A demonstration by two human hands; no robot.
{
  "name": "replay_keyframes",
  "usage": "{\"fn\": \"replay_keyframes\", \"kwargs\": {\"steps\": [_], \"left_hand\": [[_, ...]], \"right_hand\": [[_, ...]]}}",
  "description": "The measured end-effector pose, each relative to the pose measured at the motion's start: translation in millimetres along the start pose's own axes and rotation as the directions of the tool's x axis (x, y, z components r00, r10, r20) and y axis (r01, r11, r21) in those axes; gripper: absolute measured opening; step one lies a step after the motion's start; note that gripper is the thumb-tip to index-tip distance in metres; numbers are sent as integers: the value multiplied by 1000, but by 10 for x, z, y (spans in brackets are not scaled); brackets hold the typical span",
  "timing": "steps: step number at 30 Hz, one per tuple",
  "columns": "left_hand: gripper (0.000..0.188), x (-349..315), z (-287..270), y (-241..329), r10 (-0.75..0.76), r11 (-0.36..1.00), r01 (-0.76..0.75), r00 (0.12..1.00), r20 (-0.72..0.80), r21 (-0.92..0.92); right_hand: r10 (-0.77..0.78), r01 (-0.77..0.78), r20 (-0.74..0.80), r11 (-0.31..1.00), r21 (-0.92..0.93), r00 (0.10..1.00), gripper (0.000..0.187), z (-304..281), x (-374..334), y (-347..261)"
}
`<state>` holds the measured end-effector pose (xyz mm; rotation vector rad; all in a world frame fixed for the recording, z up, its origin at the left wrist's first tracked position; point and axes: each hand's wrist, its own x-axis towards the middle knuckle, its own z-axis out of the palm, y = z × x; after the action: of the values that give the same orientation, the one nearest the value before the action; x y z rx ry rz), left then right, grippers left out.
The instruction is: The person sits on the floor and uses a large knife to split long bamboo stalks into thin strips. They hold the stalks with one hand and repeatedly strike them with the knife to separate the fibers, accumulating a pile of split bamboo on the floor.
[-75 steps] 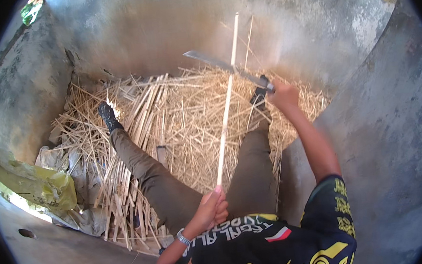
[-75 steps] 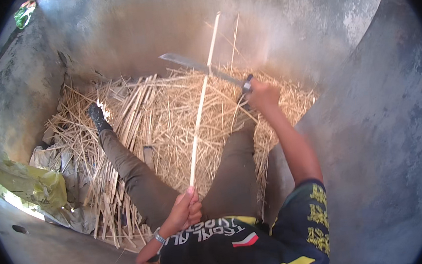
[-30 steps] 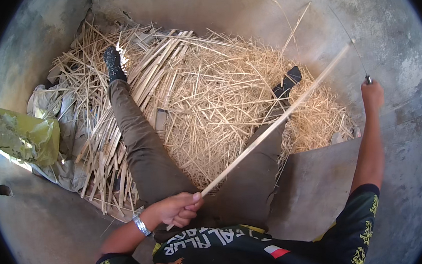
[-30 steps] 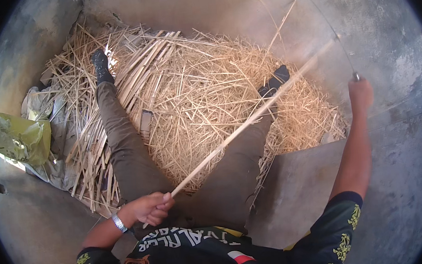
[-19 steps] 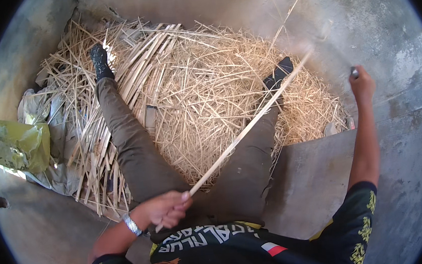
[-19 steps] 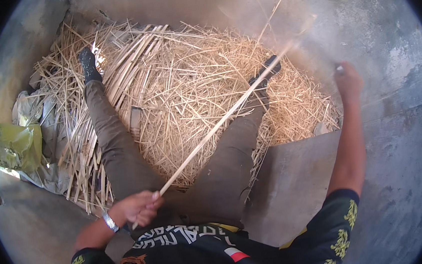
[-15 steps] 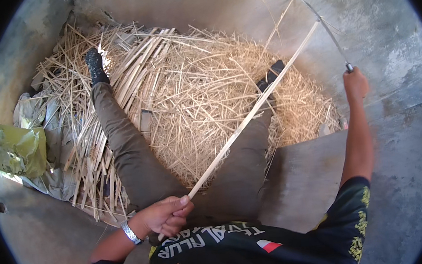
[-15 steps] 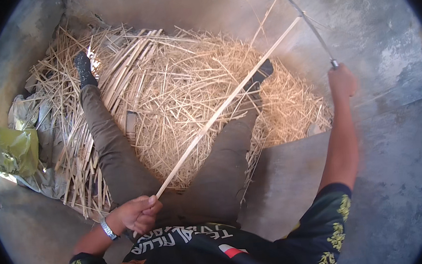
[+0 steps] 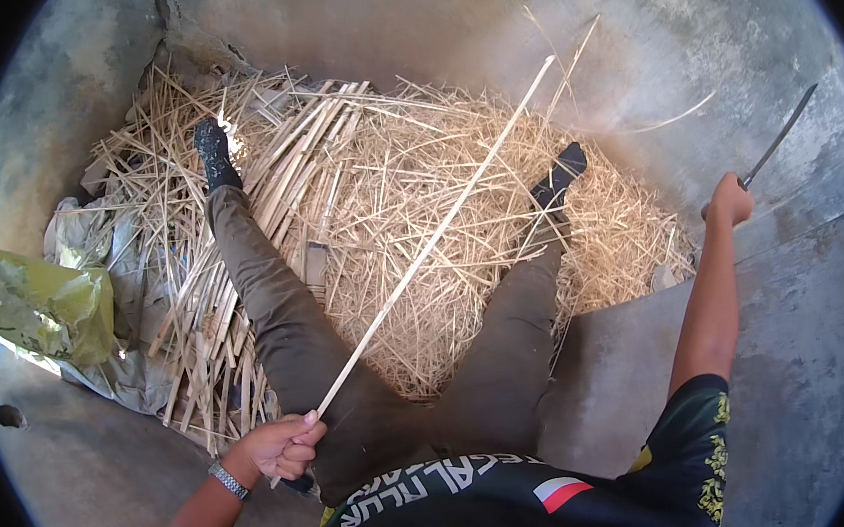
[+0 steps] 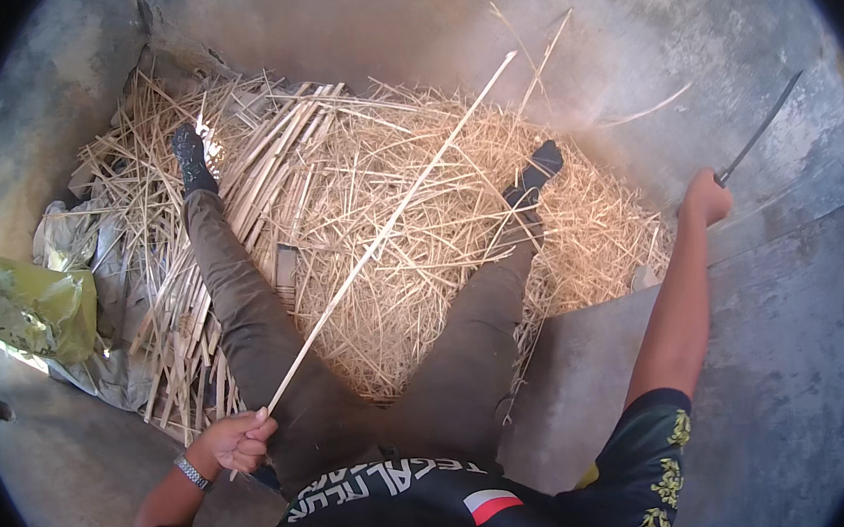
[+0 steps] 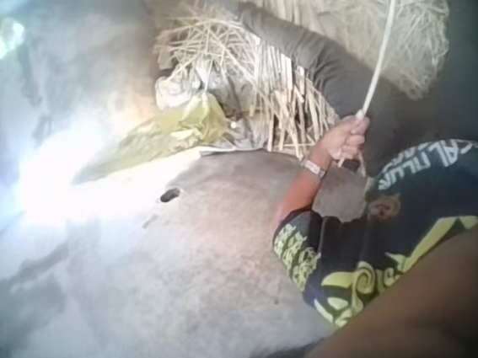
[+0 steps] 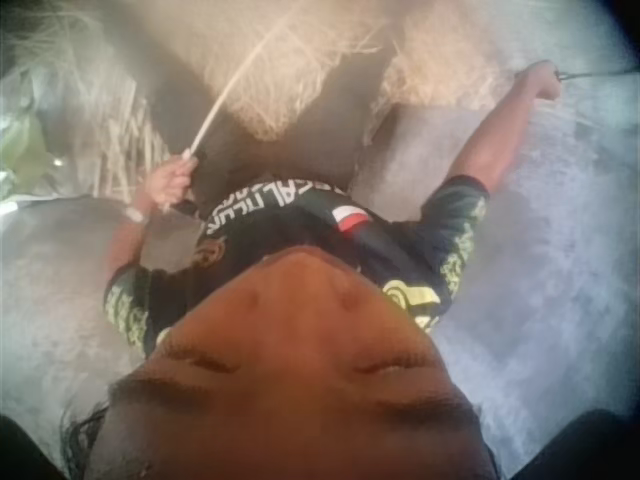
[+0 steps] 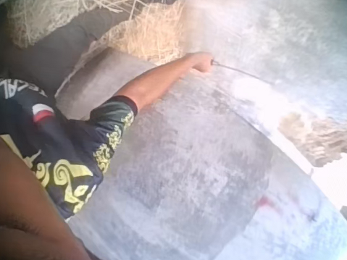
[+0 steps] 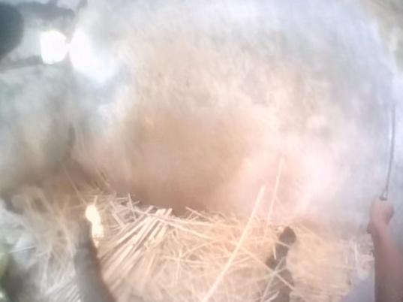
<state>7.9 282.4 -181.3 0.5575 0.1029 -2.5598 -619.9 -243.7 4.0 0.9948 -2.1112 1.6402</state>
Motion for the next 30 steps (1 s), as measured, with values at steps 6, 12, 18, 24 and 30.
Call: {"fn": "replay_keyframes", "kwargs": {"steps": [6,12,18,24,30], "left_hand": [[45,212,489,181,266,885,-156,942,-203,438],[39,943,834,48,688,505,-228,690,-228,833],[36,1194,1186,-151,898,-155,24,420,131,988],[30,1223,1431,-368,925,-164,75,357,128,984],[26,1316,1305,-380,955,-250,298,232,185,921]], "right_hand": [[-1,-155,420,929,336,908,32,-523,-1256,-428],[-485,384,548,875,296,682,19,-1059,-2607,-405],[-836,722,452,517,460,311,10,-1261,-3118,-447],[-746,762,528,595,256,405,11,-897,-2709,-481],[-890,787,419,384,482,178,7,-1200,-2801,-501]]}}
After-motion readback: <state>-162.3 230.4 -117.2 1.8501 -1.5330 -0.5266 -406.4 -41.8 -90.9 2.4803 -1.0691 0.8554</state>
